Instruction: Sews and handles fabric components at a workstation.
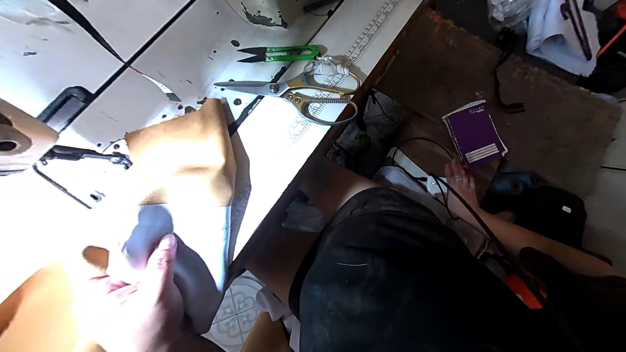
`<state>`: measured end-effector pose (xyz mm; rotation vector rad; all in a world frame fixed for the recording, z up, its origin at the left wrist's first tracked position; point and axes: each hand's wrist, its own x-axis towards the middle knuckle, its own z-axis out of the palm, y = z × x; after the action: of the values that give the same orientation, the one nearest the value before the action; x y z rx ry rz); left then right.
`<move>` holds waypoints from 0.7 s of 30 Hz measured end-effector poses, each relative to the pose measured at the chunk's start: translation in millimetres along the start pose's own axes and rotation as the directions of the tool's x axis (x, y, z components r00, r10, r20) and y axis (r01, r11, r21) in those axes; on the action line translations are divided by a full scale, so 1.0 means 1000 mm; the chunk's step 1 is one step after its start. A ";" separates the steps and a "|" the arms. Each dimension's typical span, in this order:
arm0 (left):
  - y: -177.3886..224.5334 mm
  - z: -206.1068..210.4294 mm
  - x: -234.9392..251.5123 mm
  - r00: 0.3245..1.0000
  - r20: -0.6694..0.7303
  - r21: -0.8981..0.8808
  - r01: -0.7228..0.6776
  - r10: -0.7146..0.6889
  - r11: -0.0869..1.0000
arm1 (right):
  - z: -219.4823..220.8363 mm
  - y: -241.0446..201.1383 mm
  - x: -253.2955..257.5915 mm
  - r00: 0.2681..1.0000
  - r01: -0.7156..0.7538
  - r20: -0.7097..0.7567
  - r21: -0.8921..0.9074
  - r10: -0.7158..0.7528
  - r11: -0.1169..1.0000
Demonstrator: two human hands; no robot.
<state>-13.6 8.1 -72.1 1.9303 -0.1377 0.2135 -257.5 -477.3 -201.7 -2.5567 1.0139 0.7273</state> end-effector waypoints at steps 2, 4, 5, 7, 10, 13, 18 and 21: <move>0.003 0.003 0.001 1.000 -0.007 0.029 0.006 -0.006 1.000 | -0.001 -0.001 0.005 0.986 0.015 0.169 -0.051 -0.006 0.999; 0.002 0.003 0.002 1.000 -0.012 0.041 -0.009 0.010 0.999 | -0.004 -0.013 0.014 0.973 0.016 0.230 -0.099 0.007 0.995; 0.000 0.002 0.001 1.000 -0.007 0.036 -0.007 0.007 0.999 | -0.004 -0.020 0.019 0.972 0.016 0.236 -0.136 0.017 0.991; -0.006 -0.001 0.001 1.000 0.011 0.016 -0.009 0.009 1.000 | -0.017 -0.031 0.016 0.956 0.029 0.293 -0.176 0.024 0.984; -0.002 0.002 0.001 0.999 0.008 0.041 0.053 -0.053 0.998 | -0.033 -0.031 0.013 0.930 0.114 0.365 -0.180 -0.042 0.977; 0.008 0.007 0.001 0.993 0.023 0.068 0.112 -0.113 0.991 | 0.042 0.014 0.047 0.931 0.290 -0.191 -0.123 -0.310 0.949; 0.012 0.010 0.001 0.993 0.036 0.050 0.112 -0.114 0.992 | -0.037 -0.024 0.058 0.989 -0.105 0.110 0.076 0.096 0.992; 0.007 0.008 0.002 0.996 0.035 0.044 0.082 -0.083 0.996 | -0.095 -0.019 0.050 0.995 -0.022 -0.071 0.546 0.072 0.838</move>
<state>-12.3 -2.4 -67.8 1.9787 -0.0784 0.1268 -180.4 -533.8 -148.9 -2.0804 1.1211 0.2727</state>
